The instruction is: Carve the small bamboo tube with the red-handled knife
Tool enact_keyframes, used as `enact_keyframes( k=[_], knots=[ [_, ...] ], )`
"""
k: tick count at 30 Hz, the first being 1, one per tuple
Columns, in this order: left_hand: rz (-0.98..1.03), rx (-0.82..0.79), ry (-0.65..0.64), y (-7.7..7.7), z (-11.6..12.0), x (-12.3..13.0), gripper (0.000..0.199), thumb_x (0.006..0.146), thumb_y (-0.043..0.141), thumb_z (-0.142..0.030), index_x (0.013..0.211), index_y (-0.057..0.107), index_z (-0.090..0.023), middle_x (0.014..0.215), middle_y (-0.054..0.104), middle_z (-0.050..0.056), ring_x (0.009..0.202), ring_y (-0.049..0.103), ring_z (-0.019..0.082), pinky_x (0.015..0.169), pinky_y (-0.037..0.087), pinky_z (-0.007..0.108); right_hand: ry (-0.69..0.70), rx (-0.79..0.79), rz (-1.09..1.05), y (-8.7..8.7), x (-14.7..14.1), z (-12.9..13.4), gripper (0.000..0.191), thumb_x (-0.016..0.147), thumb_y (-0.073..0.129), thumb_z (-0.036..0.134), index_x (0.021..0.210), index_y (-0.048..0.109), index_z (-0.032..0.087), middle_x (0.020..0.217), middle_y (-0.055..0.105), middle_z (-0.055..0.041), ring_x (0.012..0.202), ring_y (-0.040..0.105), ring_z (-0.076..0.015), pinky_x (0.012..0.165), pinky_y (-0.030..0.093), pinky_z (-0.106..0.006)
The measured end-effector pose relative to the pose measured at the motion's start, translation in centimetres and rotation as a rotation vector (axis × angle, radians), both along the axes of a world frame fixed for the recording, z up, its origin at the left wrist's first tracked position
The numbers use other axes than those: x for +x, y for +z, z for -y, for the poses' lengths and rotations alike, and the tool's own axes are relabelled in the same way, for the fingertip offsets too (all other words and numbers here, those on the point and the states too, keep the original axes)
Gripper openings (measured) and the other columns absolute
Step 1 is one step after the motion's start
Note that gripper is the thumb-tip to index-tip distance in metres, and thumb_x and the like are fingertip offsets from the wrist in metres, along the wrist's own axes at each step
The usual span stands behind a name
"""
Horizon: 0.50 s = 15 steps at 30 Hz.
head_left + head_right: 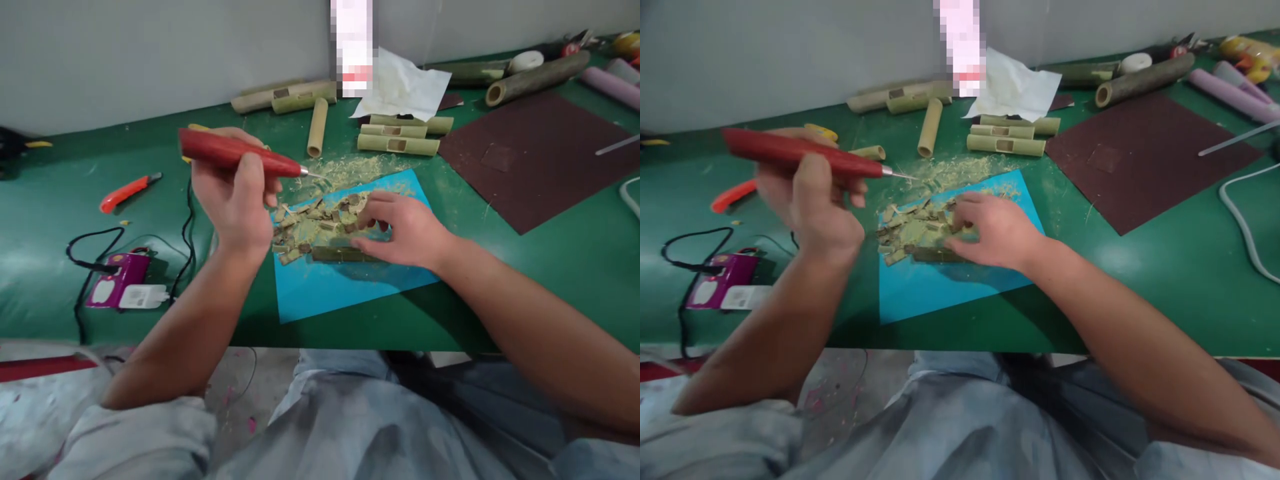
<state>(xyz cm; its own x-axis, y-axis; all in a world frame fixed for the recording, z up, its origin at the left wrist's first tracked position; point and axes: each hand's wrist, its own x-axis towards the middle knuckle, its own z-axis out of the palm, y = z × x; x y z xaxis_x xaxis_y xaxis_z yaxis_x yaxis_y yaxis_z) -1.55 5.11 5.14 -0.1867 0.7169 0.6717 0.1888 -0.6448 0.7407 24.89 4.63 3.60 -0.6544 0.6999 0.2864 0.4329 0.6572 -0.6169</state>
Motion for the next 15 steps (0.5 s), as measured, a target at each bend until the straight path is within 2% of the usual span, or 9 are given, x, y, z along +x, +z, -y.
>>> enact_keyframes(
  k=[3, 5, 7, 11, 15],
  knots=[
    [0.165, -0.338, -0.033, -0.8, -1.0, -1.3, 0.031, 0.093, 0.076, -0.050, 0.094, 0.064, -0.021, 0.066, 0.062, -0.008, 0.052, 0.047, 0.005, 0.047, 0.027, 0.026, 0.186, -0.015, 0.142, 0.3, 0.5, -0.4, 0.019, 0.089, 0.074, 0.034, 0.101, 0.080, 0.021, 0.112, 0.072, -0.0096, 0.098, 0.069, -0.0256, 0.078, 0.046, -0.035],
    [0.240, -0.450, -0.049, -1.1, -0.6, -1.1, 0.029, 0.087, 0.081, -0.048, 0.088, 0.064, -0.024, 0.060, 0.060, -0.009, 0.049, 0.047, 0.006, 0.045, 0.025, 0.026, 0.260, -0.025, 0.204, 0.5, 0.7, -0.4, 0.024, 0.088, 0.073, 0.029, 0.109, 0.083, 0.023, 0.118, 0.072, -0.0104, 0.101, 0.070, -0.0270, 0.080, 0.048, -0.036],
    [0.295, -0.464, -0.074, -1.3, 0.1, -0.2, 0.034, 0.078, 0.088, -0.049, 0.085, 0.065, -0.025, 0.058, 0.060, -0.008, 0.047, 0.045, 0.006, 0.043, 0.024, 0.027, 0.292, -0.036, 0.240, 0.7, 0.9, -0.5, 0.029, 0.088, 0.072, 0.026, 0.114, 0.084, 0.025, 0.119, 0.072, -0.0110, 0.101, 0.071, -0.0272, 0.080, 0.049, -0.036],
    [0.379, -0.432, -0.176, -1.5, 1.1, 2.1, 0.032, 0.080, 0.083, -0.053, 0.093, 0.076, -0.025, 0.067, 0.070, -0.002, 0.048, 0.050, 0.009, 0.041, 0.027, 0.027, 0.312, -0.082, 0.258, 0.9, 1.2, -0.8, 0.029, 0.090, 0.070, 0.025, 0.116, 0.083, 0.025, 0.117, 0.074, -0.0099, 0.096, 0.071, -0.0249, 0.077, 0.048, -0.034],
    [0.418, -0.350, -0.219, -1.9, 1.3, 2.9, 0.034, 0.087, 0.075, -0.055, 0.104, 0.077, -0.026, 0.084, 0.079, 0.003, 0.056, 0.062, 0.014, 0.042, 0.034, 0.029, 0.302, -0.153, 0.196, 0.9, 1.4, -1.1, 0.018, 0.091, 0.069, 0.023, 0.105, 0.081, 0.024, 0.108, 0.074, -0.0068, 0.092, 0.070, -0.0217, 0.078, 0.047, -0.032]
  ],
)
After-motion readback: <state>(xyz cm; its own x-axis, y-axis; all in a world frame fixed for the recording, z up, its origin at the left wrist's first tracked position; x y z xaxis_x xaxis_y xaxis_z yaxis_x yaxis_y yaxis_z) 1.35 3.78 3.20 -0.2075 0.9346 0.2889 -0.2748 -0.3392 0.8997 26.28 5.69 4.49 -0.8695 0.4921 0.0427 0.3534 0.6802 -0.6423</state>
